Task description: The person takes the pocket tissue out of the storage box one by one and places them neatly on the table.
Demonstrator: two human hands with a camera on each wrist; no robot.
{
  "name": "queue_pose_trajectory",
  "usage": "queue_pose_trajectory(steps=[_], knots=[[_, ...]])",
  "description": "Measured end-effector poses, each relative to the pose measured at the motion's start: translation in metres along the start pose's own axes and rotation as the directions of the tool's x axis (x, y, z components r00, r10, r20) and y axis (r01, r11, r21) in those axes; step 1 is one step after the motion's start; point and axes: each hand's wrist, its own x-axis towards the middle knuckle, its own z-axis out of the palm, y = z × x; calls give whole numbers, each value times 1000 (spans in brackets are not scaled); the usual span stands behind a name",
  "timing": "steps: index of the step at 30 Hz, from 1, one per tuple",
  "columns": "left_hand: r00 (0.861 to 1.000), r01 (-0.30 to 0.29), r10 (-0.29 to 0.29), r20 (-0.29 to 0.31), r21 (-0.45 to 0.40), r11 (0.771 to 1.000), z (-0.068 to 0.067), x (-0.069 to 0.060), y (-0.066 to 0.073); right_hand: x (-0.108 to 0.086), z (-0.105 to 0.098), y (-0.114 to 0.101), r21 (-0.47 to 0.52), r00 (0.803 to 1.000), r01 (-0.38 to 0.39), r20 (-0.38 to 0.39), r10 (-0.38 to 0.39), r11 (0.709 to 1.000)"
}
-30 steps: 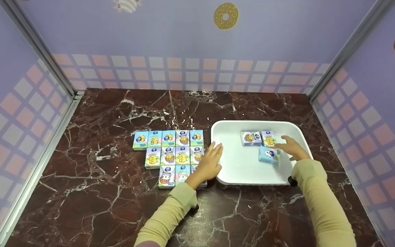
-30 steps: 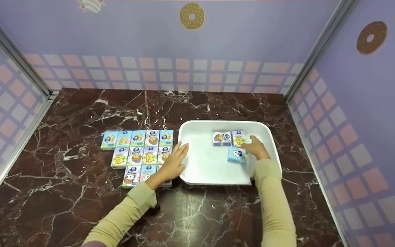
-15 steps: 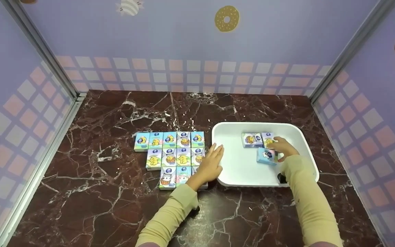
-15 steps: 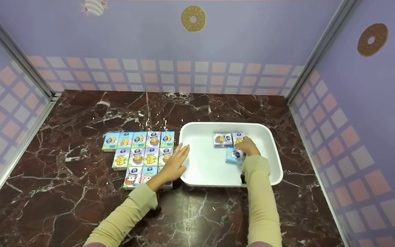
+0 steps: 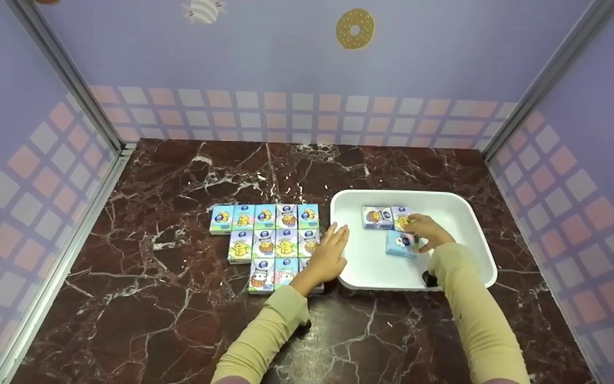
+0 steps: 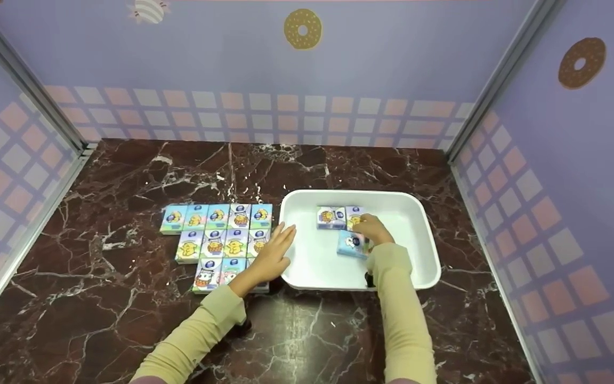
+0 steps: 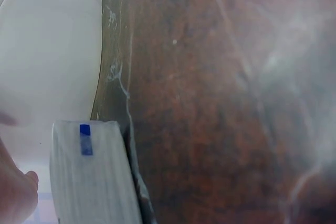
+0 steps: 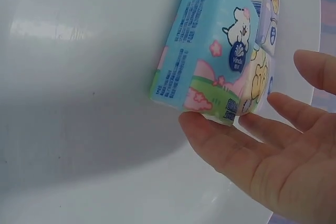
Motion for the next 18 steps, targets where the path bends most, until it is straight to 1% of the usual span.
queue_pose_trajectory(steps=[8, 14, 18], knots=[[1000, 9, -9, 4, -1, 1000, 0, 0, 1, -1, 13, -7, -29, 999, 25, 48, -23, 999], [1000, 18, -18, 10, 10, 1000, 1, 1, 0, 0, 22, -11, -6, 993, 61, 106, -60, 998], [1000, 20, -20, 13, 9, 1000, 1, 0, 0, 0, 26, -13, -3, 990, 57, 130, -56, 998]])
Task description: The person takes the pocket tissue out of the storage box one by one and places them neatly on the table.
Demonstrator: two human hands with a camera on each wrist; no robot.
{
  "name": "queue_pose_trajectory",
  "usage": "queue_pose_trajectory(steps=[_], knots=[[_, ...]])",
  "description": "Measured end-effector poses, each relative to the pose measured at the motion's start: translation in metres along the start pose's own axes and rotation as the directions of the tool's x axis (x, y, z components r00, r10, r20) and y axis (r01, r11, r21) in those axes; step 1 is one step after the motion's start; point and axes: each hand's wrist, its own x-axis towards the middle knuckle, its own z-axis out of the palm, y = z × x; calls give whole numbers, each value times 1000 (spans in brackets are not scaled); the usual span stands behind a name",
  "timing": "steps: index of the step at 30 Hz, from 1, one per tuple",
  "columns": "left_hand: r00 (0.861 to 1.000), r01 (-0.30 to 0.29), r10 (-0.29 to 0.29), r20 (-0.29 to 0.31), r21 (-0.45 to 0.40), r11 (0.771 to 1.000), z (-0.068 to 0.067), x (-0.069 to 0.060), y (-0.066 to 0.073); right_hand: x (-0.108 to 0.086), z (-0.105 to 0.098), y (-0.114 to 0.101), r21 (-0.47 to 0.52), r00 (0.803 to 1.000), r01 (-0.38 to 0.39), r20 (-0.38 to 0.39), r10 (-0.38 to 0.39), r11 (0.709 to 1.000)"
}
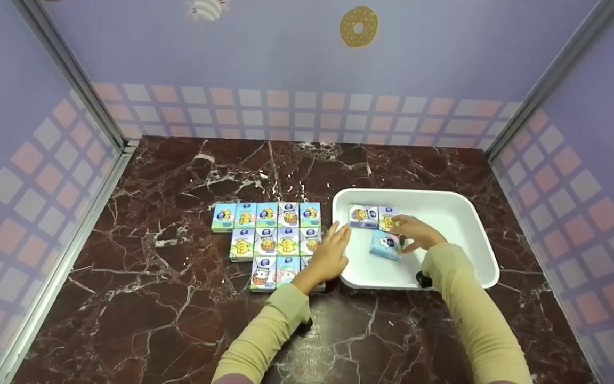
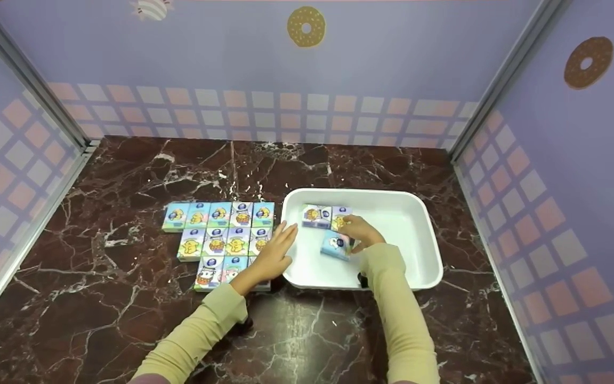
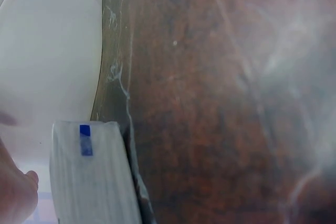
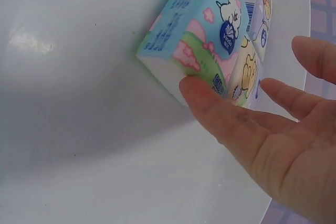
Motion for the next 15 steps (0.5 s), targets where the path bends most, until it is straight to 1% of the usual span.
queue_pose_trajectory(steps=[5, 9, 11, 15], knots=[[1000, 1, -1, -3, -5, 1000, 1, 0, 0, -5, -3, -2, 8, 1000, -5, 23, 5, 1000], [1000, 4, -4, 1, -11, 1000, 0, 0, 0, -13, -14, -3, -13, 1000, 25, 18, -25, 1000], [1000, 3, -3, -1, -7, 1000, 0, 0, 1, -19, -21, -2, -53, 999, 47, -2, -48, 997], [1000, 1, -1, -7, 2, 1000, -1, -1, 1, -32, -36, 0, -136, 992, 92, -70, -102, 986]])
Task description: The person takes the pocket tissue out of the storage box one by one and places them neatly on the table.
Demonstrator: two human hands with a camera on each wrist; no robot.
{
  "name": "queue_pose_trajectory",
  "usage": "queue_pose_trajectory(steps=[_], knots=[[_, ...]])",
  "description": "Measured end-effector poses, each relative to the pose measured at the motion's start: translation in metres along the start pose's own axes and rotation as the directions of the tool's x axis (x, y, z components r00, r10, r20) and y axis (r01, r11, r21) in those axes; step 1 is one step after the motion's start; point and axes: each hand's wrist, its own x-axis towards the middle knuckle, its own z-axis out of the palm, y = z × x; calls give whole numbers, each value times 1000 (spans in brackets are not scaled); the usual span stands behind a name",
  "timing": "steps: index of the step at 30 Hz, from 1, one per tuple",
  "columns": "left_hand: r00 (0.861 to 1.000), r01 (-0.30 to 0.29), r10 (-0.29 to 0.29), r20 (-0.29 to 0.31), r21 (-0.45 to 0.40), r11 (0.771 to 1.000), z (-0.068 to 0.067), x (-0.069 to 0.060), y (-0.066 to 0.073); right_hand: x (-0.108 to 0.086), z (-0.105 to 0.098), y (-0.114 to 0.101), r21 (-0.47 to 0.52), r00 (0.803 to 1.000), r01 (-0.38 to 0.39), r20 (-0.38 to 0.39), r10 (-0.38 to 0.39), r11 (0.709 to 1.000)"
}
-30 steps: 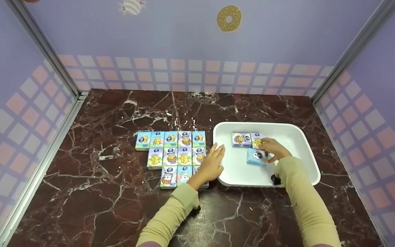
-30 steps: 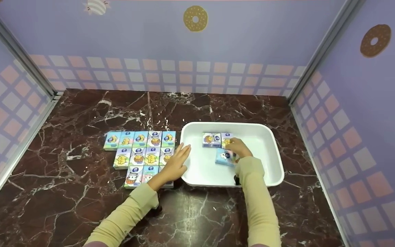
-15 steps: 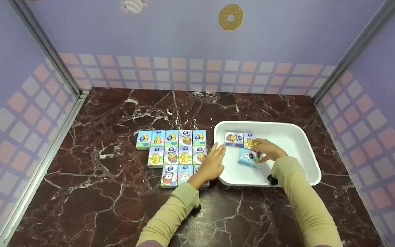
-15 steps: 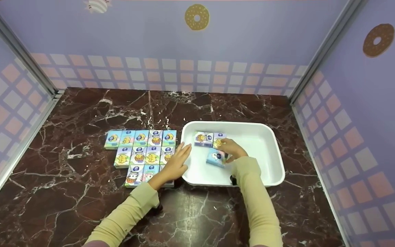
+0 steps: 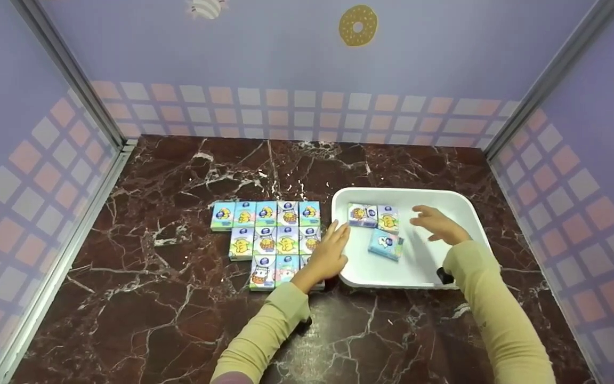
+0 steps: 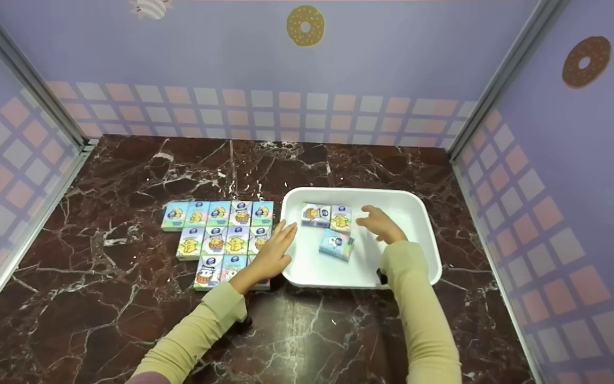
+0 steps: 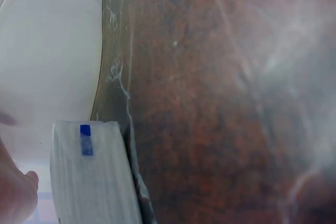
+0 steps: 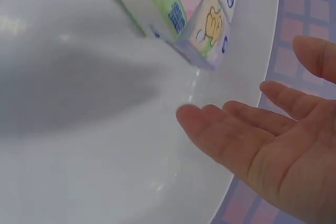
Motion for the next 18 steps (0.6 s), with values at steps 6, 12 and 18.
queue_pose_trajectory(steps=[6, 12, 18], knots=[[1000, -10, 10, -7, 0, 1000, 1, 0, -1, -14, -23, 14, -148, 989, 79, -112, -96, 986], [1000, -8, 8, -6, -9, 1000, 2, 0, -1, -34, -38, 34, -238, 981, 82, -154, -121, 968], [1000, -8, 8, -3, -12, 1000, 0, 0, -1, -50, -43, 58, -268, 971, 44, -213, -104, 962]])
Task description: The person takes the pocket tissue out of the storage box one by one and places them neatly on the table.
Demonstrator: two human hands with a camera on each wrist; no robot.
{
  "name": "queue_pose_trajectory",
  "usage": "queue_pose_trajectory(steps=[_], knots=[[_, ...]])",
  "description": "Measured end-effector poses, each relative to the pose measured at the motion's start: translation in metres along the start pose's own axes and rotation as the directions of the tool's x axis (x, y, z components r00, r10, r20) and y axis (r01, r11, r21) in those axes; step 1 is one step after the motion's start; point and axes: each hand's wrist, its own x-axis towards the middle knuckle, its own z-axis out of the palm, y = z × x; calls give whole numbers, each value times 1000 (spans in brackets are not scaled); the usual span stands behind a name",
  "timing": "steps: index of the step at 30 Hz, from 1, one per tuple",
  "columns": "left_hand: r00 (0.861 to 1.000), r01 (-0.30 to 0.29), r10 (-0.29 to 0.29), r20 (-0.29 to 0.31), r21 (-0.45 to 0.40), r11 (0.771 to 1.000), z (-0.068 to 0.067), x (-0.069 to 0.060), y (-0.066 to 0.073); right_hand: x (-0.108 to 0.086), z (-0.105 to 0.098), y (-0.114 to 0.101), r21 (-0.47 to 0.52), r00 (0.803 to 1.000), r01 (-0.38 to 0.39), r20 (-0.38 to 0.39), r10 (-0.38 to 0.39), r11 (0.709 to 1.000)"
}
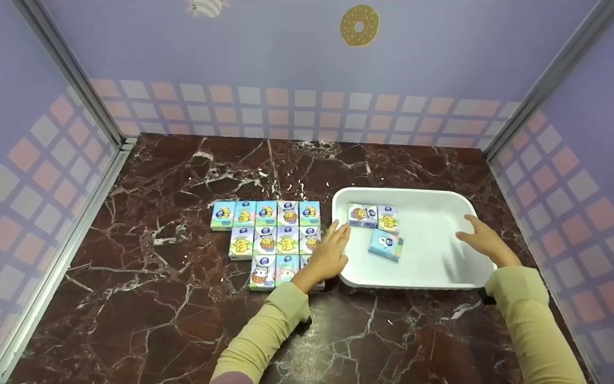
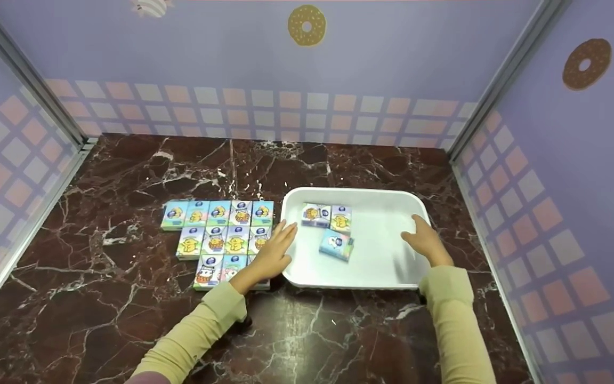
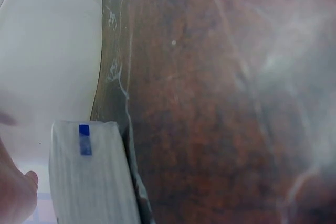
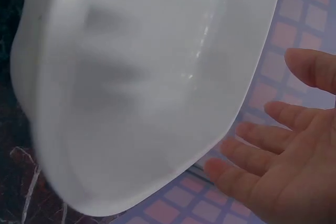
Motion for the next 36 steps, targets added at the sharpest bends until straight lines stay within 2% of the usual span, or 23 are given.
queue_pose_trajectory(steps=[8, 17, 21, 25, 31, 36], knots=[[1000, 4, -4, 13, 14, 1000, 0, 0, 0, -9, 8, 31, 35, 991, 96, -101, -92, 995], [999, 22, -23, 27, 38, 999, -3, 0, 2, -18, 22, 56, 46, 992, 66, -106, -60, 997], [998, 39, -40, 45, 31, 999, -4, 0, 3, -18, 27, 63, 43, 986, 82, -150, -75, 996], [998, 37, -39, 52, 35, 999, -5, 0, 3, -18, 30, 69, -21, 976, 92, -199, -94, 996], [997, 23, -30, 65, 103, 994, -5, 0, 3, -20, 36, 72, -84, 965, 57, -251, -77, 995], [995, 16, -31, 100, 152, 988, -9, 1, 6, -20, 41, 74, -87, 952, 43, -299, -67, 995]])
